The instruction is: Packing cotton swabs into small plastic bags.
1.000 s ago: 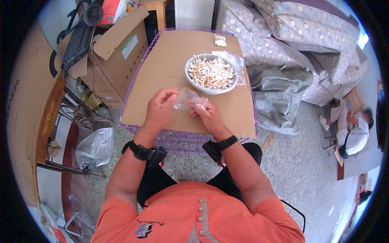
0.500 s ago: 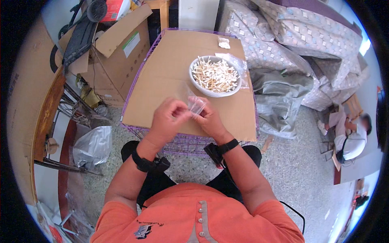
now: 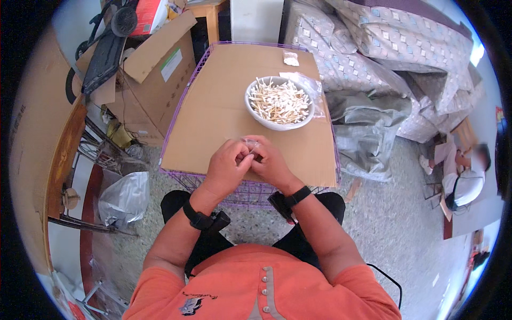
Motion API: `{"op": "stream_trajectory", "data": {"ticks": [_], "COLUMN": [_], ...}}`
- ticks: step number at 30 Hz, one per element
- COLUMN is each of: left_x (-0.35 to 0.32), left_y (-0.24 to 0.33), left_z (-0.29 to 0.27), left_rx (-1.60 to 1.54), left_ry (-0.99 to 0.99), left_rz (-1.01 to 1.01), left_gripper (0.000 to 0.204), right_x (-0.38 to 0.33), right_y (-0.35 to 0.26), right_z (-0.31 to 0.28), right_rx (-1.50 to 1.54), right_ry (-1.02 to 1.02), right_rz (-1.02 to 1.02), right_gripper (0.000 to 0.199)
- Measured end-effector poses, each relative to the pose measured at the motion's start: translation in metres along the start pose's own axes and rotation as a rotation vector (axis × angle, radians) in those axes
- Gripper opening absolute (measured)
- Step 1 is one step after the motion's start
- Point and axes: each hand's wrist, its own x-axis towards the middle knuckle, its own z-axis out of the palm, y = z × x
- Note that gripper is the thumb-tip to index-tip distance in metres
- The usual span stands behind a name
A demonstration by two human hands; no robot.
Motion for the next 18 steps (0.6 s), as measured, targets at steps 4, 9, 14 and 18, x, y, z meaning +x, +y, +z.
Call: {"op": "stream_trajectory", "data": {"ticks": [4, 9, 14, 18], "left_x": [0.007, 0.017, 0.031, 0.035], "left_y": [0.001, -0.021, -0.035, -0.034], "left_z": [-0.003, -0.008, -0.019, -0.029], "left_rx": [-0.040, -0.209, -0.255, -0.219], "left_ry": [-0.002, 0.075, 0.216, 0.285], "left_rz": [0.022, -0.082, -0.137, -0.141], "left_gripper": [0.012, 0.009, 0.013, 0.014], "right_x": [0.000, 0.001, -0.007, -0.010], "right_y": [0.003, -0.005, -0.016, -0.034], "right_z": [-0.002, -0.008, -0.012, -0.044], "right_rx": [0.069, 0.174, 0.195, 0.179], "right_ry": [0.028, 0.044, 0.163, 0.194], "right_rz": [0.010, 0.099, 0.057, 0.089], "right_gripper": [0.027, 0.025, 0.022, 0.020]}}
